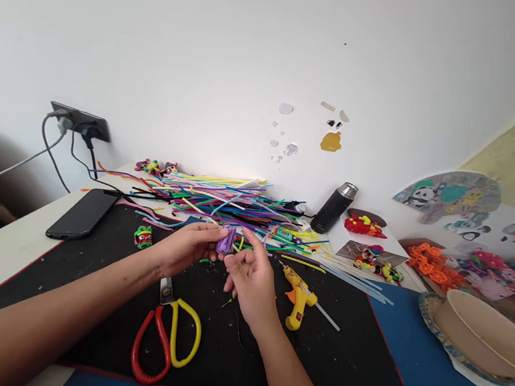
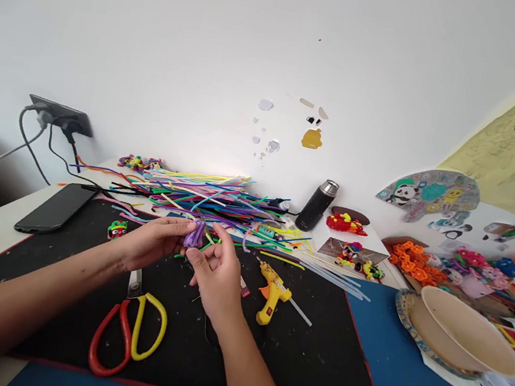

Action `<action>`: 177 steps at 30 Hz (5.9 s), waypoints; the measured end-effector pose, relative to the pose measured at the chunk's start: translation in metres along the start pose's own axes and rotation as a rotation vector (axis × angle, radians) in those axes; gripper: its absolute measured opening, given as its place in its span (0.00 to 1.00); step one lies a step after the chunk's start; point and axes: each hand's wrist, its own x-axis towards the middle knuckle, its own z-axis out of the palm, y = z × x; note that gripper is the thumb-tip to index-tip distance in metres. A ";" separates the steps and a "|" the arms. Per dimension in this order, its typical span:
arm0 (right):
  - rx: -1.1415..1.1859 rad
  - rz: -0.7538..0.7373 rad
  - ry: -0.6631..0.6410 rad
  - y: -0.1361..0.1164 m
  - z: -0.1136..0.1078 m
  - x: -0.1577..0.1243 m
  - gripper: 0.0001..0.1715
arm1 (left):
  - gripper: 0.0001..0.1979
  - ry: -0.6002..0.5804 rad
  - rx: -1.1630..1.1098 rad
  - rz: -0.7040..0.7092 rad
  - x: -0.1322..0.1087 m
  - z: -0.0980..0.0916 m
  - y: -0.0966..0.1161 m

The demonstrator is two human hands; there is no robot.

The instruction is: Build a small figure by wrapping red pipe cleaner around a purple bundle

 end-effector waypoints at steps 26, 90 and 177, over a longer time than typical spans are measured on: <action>-0.162 0.064 -0.081 -0.005 0.003 -0.002 0.37 | 0.22 -0.151 0.222 -0.044 -0.005 -0.001 0.001; -0.048 0.165 0.016 -0.001 -0.006 0.006 0.26 | 0.15 -0.237 0.567 0.075 -0.009 0.010 -0.017; -0.161 0.198 0.097 0.015 -0.001 0.025 0.28 | 0.24 0.125 0.277 0.291 -0.016 -0.001 -0.067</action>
